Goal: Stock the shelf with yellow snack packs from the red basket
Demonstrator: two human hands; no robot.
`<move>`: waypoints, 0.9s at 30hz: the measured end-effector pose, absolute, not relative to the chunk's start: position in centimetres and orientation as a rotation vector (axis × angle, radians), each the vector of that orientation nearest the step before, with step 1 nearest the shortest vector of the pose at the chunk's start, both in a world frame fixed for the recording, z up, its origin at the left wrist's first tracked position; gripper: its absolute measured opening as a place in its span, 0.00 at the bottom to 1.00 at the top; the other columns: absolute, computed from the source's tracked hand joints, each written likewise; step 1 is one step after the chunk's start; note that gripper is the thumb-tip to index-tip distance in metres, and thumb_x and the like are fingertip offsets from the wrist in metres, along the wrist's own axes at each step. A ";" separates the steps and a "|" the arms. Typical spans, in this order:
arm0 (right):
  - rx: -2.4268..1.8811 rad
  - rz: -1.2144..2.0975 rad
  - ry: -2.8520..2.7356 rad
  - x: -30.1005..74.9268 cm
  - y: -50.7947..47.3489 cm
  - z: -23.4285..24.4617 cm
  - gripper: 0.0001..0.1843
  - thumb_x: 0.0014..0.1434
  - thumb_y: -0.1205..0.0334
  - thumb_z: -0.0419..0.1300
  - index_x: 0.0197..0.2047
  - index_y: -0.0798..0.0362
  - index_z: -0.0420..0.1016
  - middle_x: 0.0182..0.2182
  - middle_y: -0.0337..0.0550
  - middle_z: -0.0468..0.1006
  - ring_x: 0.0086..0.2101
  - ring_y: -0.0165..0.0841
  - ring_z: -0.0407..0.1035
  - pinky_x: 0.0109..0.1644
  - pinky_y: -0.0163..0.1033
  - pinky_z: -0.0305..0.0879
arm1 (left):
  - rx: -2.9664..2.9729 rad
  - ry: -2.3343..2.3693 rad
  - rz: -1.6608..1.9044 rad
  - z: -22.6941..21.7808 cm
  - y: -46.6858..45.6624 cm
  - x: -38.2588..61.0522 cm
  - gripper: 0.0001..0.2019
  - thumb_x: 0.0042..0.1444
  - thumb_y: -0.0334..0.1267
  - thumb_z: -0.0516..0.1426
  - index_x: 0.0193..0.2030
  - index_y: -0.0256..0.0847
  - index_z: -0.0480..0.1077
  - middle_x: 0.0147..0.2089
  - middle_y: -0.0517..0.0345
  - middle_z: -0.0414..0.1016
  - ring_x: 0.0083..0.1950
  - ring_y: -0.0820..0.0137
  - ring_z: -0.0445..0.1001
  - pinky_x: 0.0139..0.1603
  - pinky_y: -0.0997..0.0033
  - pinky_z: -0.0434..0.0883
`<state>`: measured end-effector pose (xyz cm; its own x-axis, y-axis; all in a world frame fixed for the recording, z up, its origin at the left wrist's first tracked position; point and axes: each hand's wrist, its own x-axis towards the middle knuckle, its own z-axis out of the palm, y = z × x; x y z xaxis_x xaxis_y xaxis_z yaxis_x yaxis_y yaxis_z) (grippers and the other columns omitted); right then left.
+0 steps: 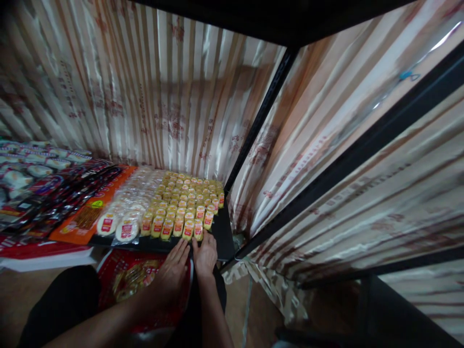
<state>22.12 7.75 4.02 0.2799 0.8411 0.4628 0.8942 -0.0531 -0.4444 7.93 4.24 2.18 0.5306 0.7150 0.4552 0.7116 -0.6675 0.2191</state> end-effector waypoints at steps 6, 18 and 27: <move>-1.863 0.055 -1.441 21.8 8.1 4.2 0.21 0.58 0.54 0.50 0.50 0.56 0.71 0.37 0.50 0.75 0.30 0.35 0.70 0.36 0.39 0.67 | 2.735 1.282 0.781 2.2 5.2 8.3 0.25 0.60 0.29 0.44 0.65 0.26 0.54 0.67 0.35 0.53 0.69 0.56 0.49 0.63 0.55 0.63; -1.673 0.301 -1.196 22.0 10.1 3.2 0.14 0.58 0.54 0.50 0.42 0.54 0.66 0.35 0.48 0.72 0.31 0.34 0.71 0.35 0.39 0.70 | 2.782 1.235 0.842 1.3 6.2 8.7 0.25 0.60 0.26 0.42 0.65 0.25 0.52 0.67 0.34 0.52 0.70 0.55 0.43 0.63 0.51 0.64; -1.754 0.172 -1.281 21.8 10.2 3.5 0.14 0.61 0.53 0.48 0.33 0.51 0.68 0.35 0.46 0.68 0.29 0.33 0.66 0.36 0.40 0.67 | 2.820 1.219 0.938 1.9 7.2 9.2 0.24 0.63 0.29 0.41 0.66 0.25 0.49 0.66 0.35 0.56 0.70 0.56 0.41 0.63 0.52 0.64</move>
<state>21.75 10.22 3.49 0.4469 0.8087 0.3826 0.6787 -0.0279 -0.7339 9.23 7.25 1.85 0.5421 0.6447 0.5389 0.6859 -0.7100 0.1594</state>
